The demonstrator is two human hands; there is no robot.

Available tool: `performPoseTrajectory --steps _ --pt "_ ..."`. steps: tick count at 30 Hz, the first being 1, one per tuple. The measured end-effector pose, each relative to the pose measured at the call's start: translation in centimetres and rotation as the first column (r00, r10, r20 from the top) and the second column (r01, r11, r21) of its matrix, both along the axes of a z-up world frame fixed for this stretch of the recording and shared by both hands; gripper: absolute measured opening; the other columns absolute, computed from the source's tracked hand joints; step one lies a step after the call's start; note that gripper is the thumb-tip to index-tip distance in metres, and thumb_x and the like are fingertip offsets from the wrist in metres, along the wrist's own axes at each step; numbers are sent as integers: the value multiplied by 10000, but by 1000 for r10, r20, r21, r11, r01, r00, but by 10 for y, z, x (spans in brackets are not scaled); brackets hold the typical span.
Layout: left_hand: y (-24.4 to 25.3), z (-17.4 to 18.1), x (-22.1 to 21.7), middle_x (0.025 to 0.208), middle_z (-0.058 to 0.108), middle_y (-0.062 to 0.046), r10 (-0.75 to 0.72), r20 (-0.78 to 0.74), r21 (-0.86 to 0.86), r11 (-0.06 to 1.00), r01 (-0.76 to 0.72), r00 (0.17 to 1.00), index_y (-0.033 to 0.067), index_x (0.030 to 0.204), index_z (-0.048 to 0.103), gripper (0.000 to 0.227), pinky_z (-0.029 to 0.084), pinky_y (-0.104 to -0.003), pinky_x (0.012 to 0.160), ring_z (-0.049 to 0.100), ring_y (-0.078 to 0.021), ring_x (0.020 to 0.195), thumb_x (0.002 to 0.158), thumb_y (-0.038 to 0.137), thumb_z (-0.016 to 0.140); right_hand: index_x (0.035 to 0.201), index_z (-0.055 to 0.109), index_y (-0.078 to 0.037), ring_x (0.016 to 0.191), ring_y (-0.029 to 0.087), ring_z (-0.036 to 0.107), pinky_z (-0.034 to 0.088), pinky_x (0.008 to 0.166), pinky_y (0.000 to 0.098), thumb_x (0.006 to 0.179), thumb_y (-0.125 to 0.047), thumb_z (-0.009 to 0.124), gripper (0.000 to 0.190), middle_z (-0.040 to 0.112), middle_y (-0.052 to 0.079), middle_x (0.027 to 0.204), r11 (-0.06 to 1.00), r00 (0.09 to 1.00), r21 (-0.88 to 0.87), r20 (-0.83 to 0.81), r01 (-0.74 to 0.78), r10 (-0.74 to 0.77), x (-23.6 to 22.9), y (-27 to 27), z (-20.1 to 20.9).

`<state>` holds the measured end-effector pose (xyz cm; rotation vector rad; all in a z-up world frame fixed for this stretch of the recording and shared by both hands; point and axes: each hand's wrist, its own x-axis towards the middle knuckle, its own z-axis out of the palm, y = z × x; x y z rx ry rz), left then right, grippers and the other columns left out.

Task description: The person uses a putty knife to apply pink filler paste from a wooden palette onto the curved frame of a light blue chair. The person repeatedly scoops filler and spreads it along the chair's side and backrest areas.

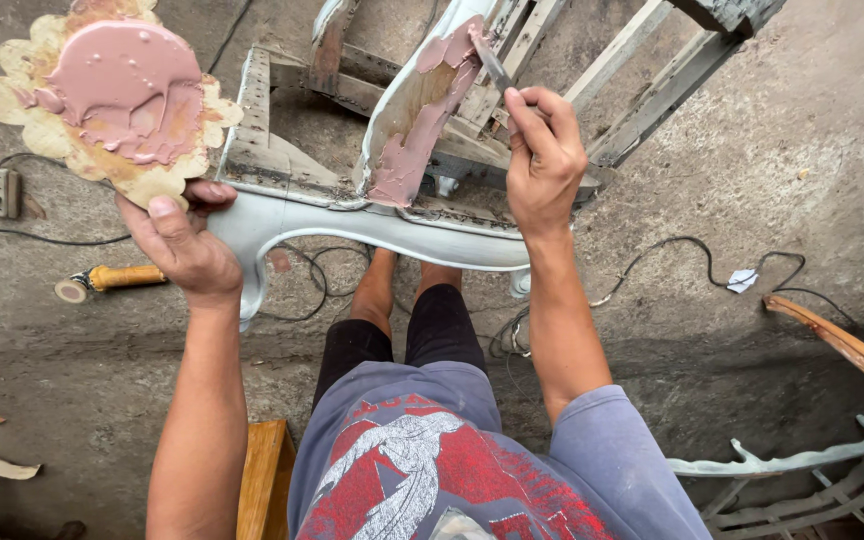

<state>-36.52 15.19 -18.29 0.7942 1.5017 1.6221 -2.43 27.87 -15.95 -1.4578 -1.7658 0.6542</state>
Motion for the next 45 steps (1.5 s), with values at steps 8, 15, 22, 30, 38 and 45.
performPoseTrajectory --steps 8,15,22,30,38,45 --pt "-1 0 1 962 566 -114 -8 -16 5 1000 8 1000 -22 1513 300 596 566 -354 827 562 -188 793 1181 443 469 1284 724 -112 1001 205 680 603 838 312 1014 16 677 302 670 60 1223 982 967 179 236 58 -100 5 -4 -15" --pt "-2 0 0 1020 589 -139 -15 -26 6 1000 15 1000 -40 1495 303 595 552 -346 819 588 -202 817 1188 438 480 1327 710 -87 966 176 708 610 805 303 1028 57 652 337 671 78 1228 999 994 10 94 49 -50 -3 1 -12" --pt "-1 5 3 1045 585 -143 -21 -31 10 1000 21 999 -40 1504 309 586 533 -337 799 576 -199 799 1187 422 478 1332 702 -71 910 156 690 589 748 301 1001 79 672 365 655 93 1212 996 999 -87 45 -22 26 -8 1 4" --pt "-1 7 6 1055 568 -132 -32 -28 6 999 32 999 -41 1482 331 560 524 -328 799 558 -190 792 1193 415 481 1308 711 -60 929 179 704 584 736 304 971 121 653 386 653 97 1207 979 991 -162 35 -124 131 -12 -12 18" --pt "6 13 8 1042 606 -133 -75 -86 0 997 75 993 -46 1474 328 586 549 -320 824 594 -177 812 1179 442 465 1268 732 -79 918 172 692 585 731 283 965 116 644 371 690 100 1160 969 981 -154 -25 -194 192 -2 -21 16" --pt "-3 1 2 1024 615 -121 -72 -51 -7 997 72 996 -45 1446 359 584 568 -333 824 606 -188 818 1173 457 479 1291 735 -75 888 169 679 574 704 281 1012 92 640 339 705 112 1163 993 998 -104 -25 -54 51 -1 -1 -4"
